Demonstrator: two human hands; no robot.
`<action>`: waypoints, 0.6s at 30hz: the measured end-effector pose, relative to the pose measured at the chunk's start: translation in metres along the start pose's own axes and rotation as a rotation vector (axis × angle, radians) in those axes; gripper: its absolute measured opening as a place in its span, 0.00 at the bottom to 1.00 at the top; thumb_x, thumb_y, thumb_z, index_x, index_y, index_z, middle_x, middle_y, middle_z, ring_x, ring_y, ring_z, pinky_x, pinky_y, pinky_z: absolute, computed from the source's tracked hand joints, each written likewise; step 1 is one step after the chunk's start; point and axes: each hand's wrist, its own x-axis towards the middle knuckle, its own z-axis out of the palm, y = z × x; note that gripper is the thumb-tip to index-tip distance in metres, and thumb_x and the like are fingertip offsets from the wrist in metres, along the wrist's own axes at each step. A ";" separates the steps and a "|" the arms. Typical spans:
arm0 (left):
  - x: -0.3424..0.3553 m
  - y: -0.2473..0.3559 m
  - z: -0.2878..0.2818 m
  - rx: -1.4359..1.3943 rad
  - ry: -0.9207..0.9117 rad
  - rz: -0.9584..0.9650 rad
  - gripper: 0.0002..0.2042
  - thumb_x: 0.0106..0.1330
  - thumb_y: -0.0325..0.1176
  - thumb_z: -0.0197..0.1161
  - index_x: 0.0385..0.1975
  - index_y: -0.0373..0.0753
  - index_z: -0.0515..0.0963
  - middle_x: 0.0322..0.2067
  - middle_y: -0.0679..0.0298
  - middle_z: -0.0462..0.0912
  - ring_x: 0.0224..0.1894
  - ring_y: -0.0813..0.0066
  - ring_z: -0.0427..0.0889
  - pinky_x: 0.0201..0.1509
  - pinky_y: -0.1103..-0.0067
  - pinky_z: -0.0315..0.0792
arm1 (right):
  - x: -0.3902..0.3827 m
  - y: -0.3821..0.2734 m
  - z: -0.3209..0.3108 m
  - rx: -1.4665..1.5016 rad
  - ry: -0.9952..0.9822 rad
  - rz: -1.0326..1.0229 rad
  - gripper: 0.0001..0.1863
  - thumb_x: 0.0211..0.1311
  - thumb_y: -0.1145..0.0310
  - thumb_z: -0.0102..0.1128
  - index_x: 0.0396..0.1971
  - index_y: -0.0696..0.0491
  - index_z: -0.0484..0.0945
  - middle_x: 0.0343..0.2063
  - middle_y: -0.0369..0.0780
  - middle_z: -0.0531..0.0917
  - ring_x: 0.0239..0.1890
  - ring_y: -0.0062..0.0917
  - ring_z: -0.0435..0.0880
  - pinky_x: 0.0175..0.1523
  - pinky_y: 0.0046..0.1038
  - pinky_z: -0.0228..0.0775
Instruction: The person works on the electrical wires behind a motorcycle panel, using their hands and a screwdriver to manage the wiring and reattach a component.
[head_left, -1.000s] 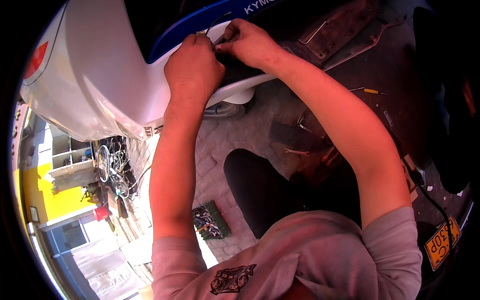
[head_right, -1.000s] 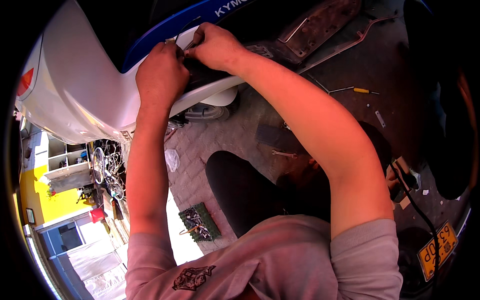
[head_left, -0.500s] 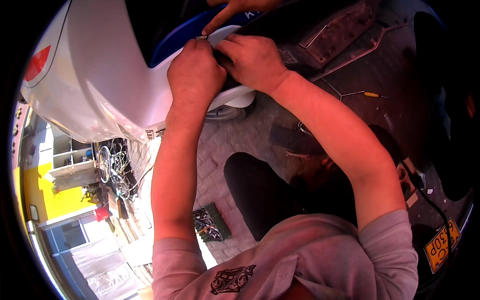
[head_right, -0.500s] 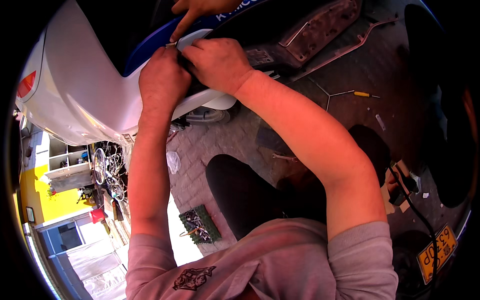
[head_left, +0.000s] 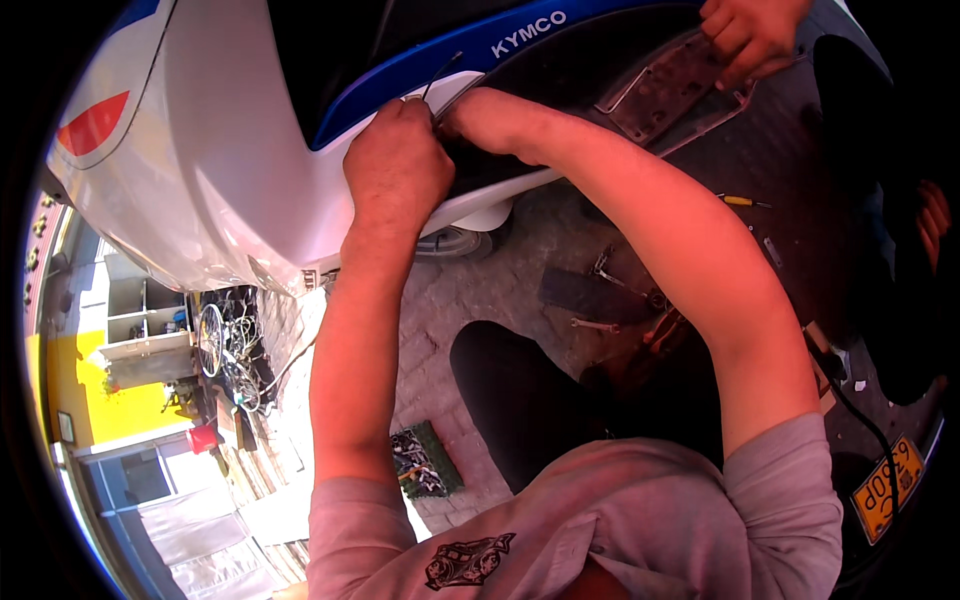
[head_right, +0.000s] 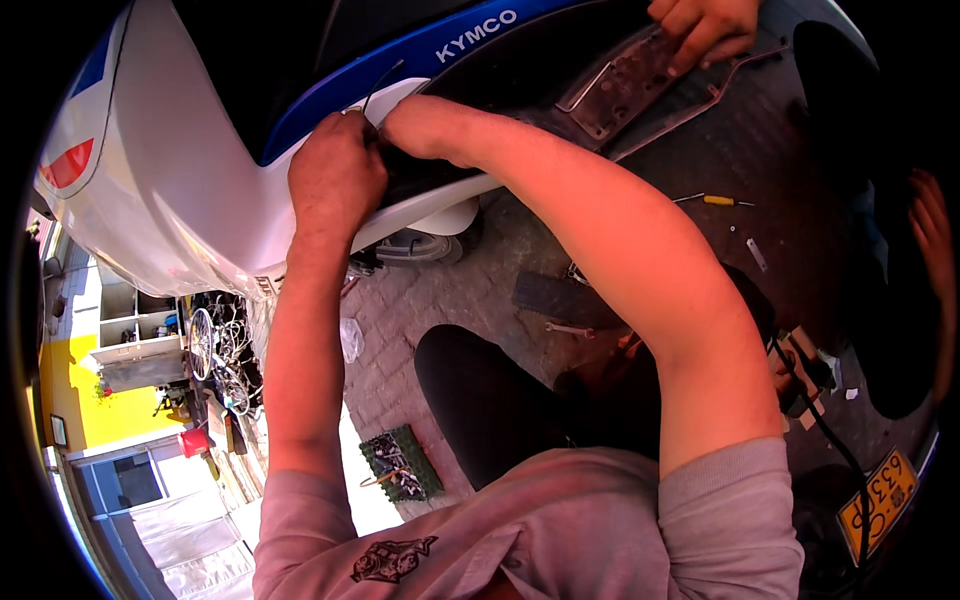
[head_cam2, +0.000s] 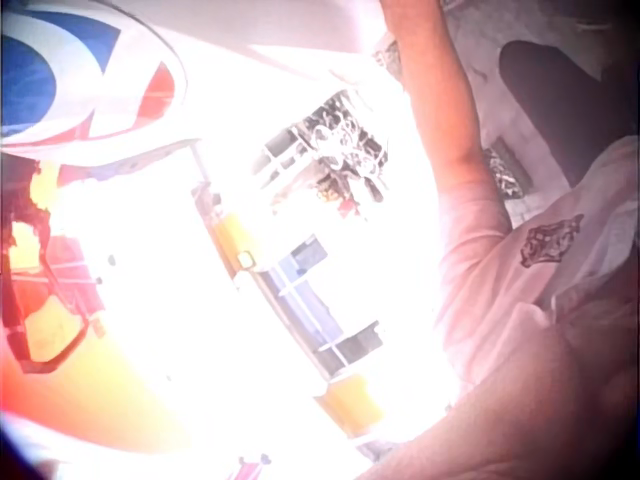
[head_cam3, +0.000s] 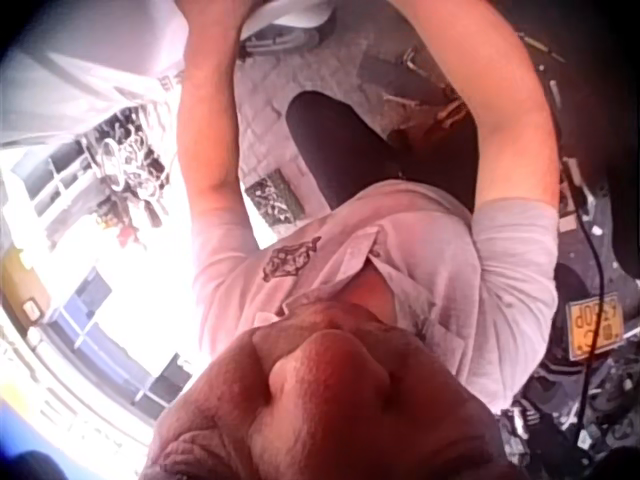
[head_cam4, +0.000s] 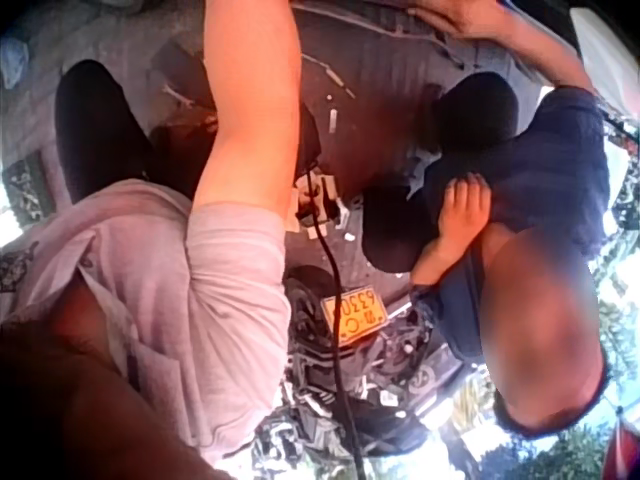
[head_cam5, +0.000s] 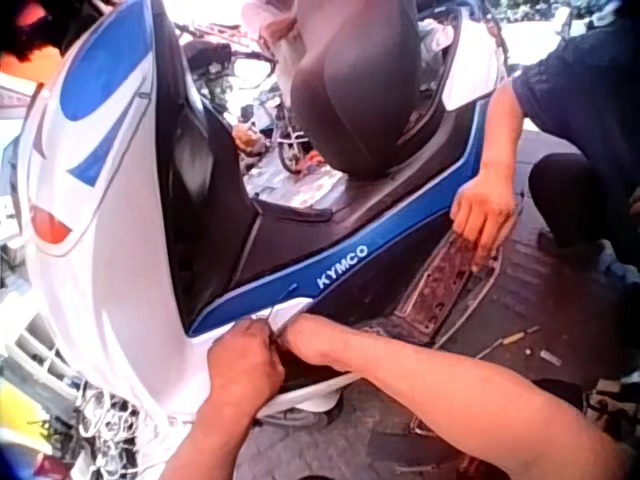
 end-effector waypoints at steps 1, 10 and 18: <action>-0.002 0.001 0.002 -0.024 0.007 -0.009 0.06 0.65 0.32 0.67 0.38 0.40 0.85 0.41 0.57 0.86 0.44 0.51 0.87 0.46 0.60 0.81 | 0.006 -0.010 -0.005 0.011 -0.048 0.200 0.18 0.69 0.60 0.60 0.50 0.54 0.89 0.46 0.42 0.91 0.49 0.35 0.88 0.55 0.39 0.78; 0.003 -0.001 0.001 0.007 0.017 -0.024 0.11 0.57 0.28 0.70 0.41 0.40 0.86 0.43 0.60 0.86 0.43 0.54 0.89 0.44 0.65 0.85 | -0.017 0.019 0.003 -0.591 0.425 -0.649 0.10 0.57 0.69 0.68 0.39 0.52 0.85 0.35 0.43 0.86 0.43 0.45 0.89 0.50 0.43 0.83; 0.001 -0.003 0.004 0.007 0.043 -0.013 0.09 0.61 0.29 0.67 0.40 0.40 0.86 0.43 0.59 0.87 0.42 0.53 0.90 0.43 0.64 0.85 | -0.020 0.021 0.001 -0.602 0.463 -0.754 0.09 0.55 0.68 0.71 0.37 0.51 0.86 0.35 0.41 0.87 0.38 0.43 0.87 0.43 0.41 0.81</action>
